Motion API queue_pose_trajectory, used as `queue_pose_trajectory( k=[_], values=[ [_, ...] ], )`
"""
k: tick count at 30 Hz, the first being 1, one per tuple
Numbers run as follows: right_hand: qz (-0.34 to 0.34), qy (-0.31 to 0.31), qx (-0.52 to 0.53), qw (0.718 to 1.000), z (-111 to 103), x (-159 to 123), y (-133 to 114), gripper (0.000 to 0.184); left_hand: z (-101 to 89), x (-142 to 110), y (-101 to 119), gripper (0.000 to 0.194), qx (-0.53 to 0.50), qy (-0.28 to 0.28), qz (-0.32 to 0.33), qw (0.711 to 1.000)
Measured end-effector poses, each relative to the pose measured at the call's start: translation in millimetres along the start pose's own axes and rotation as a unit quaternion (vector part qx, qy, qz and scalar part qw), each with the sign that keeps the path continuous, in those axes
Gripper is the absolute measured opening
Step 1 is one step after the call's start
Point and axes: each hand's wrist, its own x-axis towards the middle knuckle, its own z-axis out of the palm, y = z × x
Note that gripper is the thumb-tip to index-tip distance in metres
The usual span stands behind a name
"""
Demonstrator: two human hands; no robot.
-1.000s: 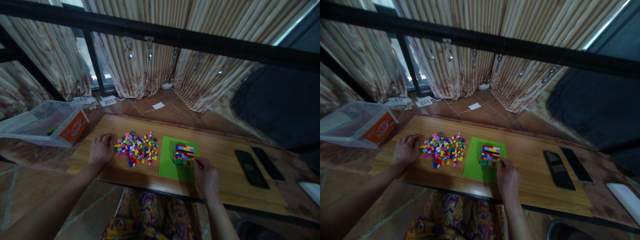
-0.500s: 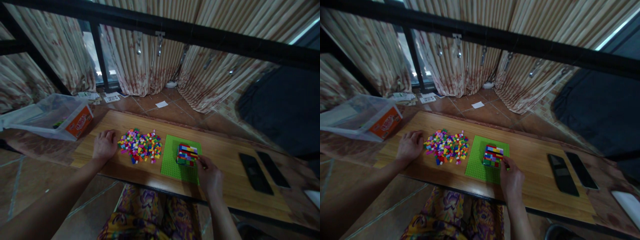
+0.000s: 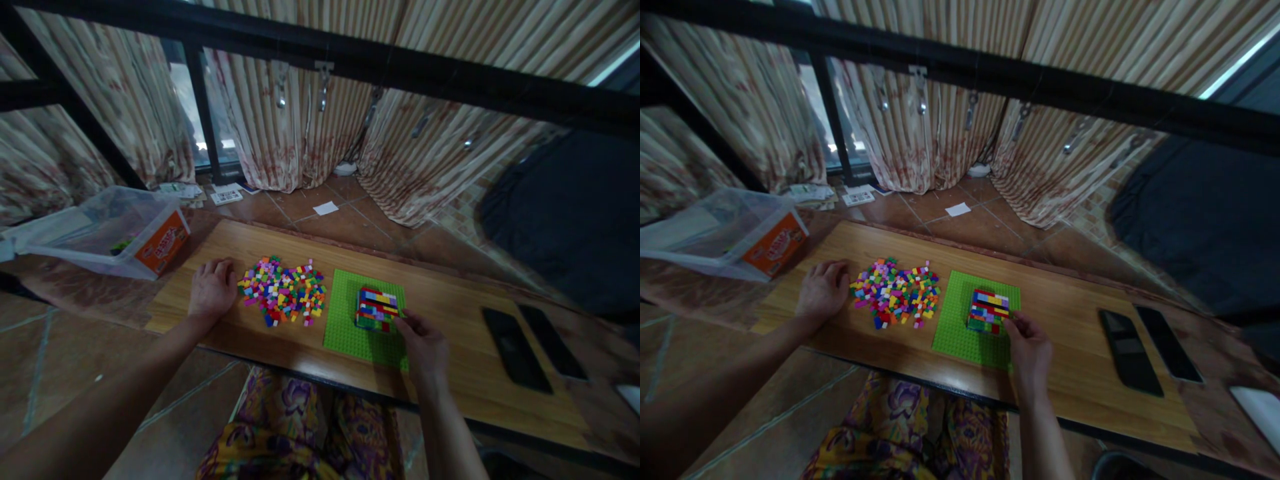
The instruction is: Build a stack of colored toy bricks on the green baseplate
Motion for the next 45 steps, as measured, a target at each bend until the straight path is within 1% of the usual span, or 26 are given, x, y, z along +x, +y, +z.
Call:
queue_pose_trajectory(
  k=[2, 5, 7, 11, 17, 22, 25, 26, 29, 30, 31, 32, 34, 36, 38, 39, 41, 45],
  values=[
    [0.034, -0.002, 0.057, 0.998, 0, 1, 1, 0.045, -0.4, 0, 0, 0.037, 0.0, -0.002, 0.002, 1.0],
    [0.069, -0.018, 0.086, 0.994, -1, 3, -1, 0.044, -0.9, 0, 0, 0.037, 0.0, -0.003, -0.001, 1.0],
    [0.081, -0.031, 0.085, 0.993, -2, 5, -3, 0.043, -1.2, -1, 1, 0.037, 0.002, -0.003, -0.005, 1.0],
    [0.077, -0.041, 0.064, 0.994, -2, 8, -5, 0.041, -1.1, -1, 1, 0.037, 0.007, -0.003, -0.008, 1.0],
    [0.086, -0.053, 0.021, 0.995, -2, 9, -2, 0.045, 1.1, -1, 0, 0.036, -0.011, 0.004, -0.007, 1.0],
    [0.089, -0.055, 0.013, 0.994, -2, 8, -3, 0.05, 0.8, -1, 1, 0.035, -0.021, -0.001, -0.017, 1.0],
    [0.054, -0.062, 0.018, 0.996, -6, 5, -2, 0.05, -0.3, 0, 3, 0.036, -0.017, -0.008, -0.022, 1.0],
    [0.035, -0.052, 0.024, 0.998, -7, 3, -3, 0.05, -0.5, 0, 3, 0.036, -0.015, -0.009, -0.023, 1.0],
    [-0.019, 0.006, 0.028, 0.999, -8, -9, -9, 0.048, -0.3, -1, 4, 0.036, -0.018, -0.009, -0.024, 1.0],
    [-0.031, 0.017, 0.022, 0.999, -5, -16, -12, 0.047, 0.0, -1, 4, 0.036, -0.02, -0.009, -0.025, 0.999],
    [-0.044, 0.016, 0.014, 0.999, -1, -23, -16, 0.044, 0.2, -1, 5, 0.035, -0.02, -0.01, -0.026, 0.999],
    [-0.058, 0.002, 0.005, 0.998, 5, -32, -19, 0.041, 0.5, -1, 5, 0.035, -0.02, -0.011, -0.029, 0.999],
    [-0.105, -0.062, -0.029, 0.992, 20, -49, -26, 0.035, 0.6, -2, 5, 0.034, -0.018, -0.011, -0.032, 0.999],
    [-0.165, -0.146, -0.09, 0.971, 39, -65, -29, 0.029, 0.4, -2, 5, 0.033, -0.018, -0.011, -0.031, 0.999],
    [-0.208, -0.202, -0.147, 0.946, 58, -77, -29, 0.027, 0.0, -3, 6, 0.033, -0.019, -0.011, -0.029, 0.999],
    [-0.224, -0.216, -0.172, 0.935, 66, -80, -28, 0.027, -0.2, -3, 6, 0.033, -0.021, -0.012, -0.029, 0.999],
    [-0.249, -0.222, -0.215, 0.918, 80, -84, -26, 0.028, -0.8, -3, 6, 0.034, -0.023, -0.015, -0.032, 0.999],
    [-0.287, -0.213, -0.276, 0.892, 95, -82, -23, 0.029, -2.6, -3, 8, 0.033, -0.033, -0.022, -0.037, 0.999]
  ],
)
